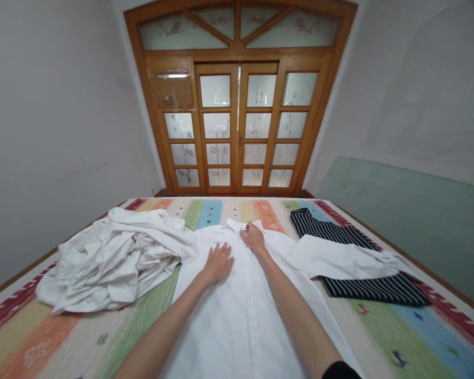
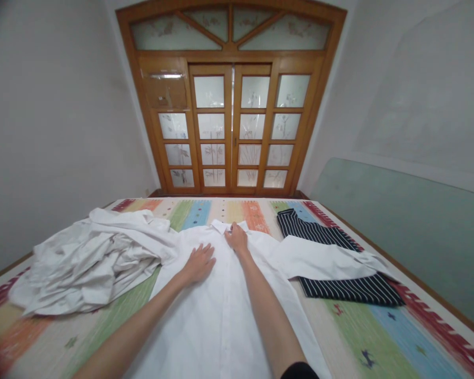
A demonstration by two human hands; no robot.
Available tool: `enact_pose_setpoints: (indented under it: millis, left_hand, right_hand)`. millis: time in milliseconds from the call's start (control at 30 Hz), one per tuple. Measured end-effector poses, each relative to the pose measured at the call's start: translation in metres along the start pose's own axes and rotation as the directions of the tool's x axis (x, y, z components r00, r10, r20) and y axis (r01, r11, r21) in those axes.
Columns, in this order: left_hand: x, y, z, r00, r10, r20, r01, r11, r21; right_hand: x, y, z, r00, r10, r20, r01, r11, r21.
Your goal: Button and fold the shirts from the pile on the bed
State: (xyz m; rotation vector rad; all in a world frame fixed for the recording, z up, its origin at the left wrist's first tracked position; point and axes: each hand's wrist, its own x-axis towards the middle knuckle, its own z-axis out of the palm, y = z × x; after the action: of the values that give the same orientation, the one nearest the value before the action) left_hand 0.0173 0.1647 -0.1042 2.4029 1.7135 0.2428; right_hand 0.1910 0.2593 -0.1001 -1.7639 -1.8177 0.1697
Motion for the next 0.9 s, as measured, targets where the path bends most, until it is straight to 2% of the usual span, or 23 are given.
enact_pose_setpoints:
  millis: [167, 300, 400, 533, 800, 900]
  left_hand:
    - [0.049, 0.019, 0.007, 0.996, -0.007, -0.090, 0.004, 0.999, -0.039]
    - [0.075, 0.029, 0.007, 0.974, -0.018, -0.227, 0.006, 0.999, -0.053]
    - [0.088, 0.033, 0.005, 0.949, -0.058, -0.309, 0.046, 0.998, -0.044]
    - [0.104, 0.033, 0.005, 0.925, -0.116, -0.363, 0.096, 0.993, -0.073]
    - [0.123, 0.027, 0.013, 0.918, -0.044, -0.394, -0.030, 0.983, -0.181]
    - [0.126, 0.025, 0.016, 0.912, -0.066, -0.404, -0.044, 0.965, -0.257]
  right_hand:
    - [0.003, 0.008, 0.004, 0.995, 0.017, -0.099, 0.005, 0.976, 0.216]
    - [0.007, 0.015, 0.006, 0.989, 0.043, -0.144, 0.012, 0.932, 0.362]
    - [0.010, 0.017, 0.008, 0.989, 0.050, -0.137, 0.002, 0.934, 0.357]
    - [0.012, 0.018, 0.012, 0.988, 0.047, -0.150, 0.004, 0.947, 0.320]
    - [0.017, 0.022, 0.015, 0.992, 0.034, -0.118, 0.010, 0.934, 0.357]
    - [0.018, 0.023, 0.014, 0.996, 0.038, -0.080, -0.003, 0.916, 0.400]
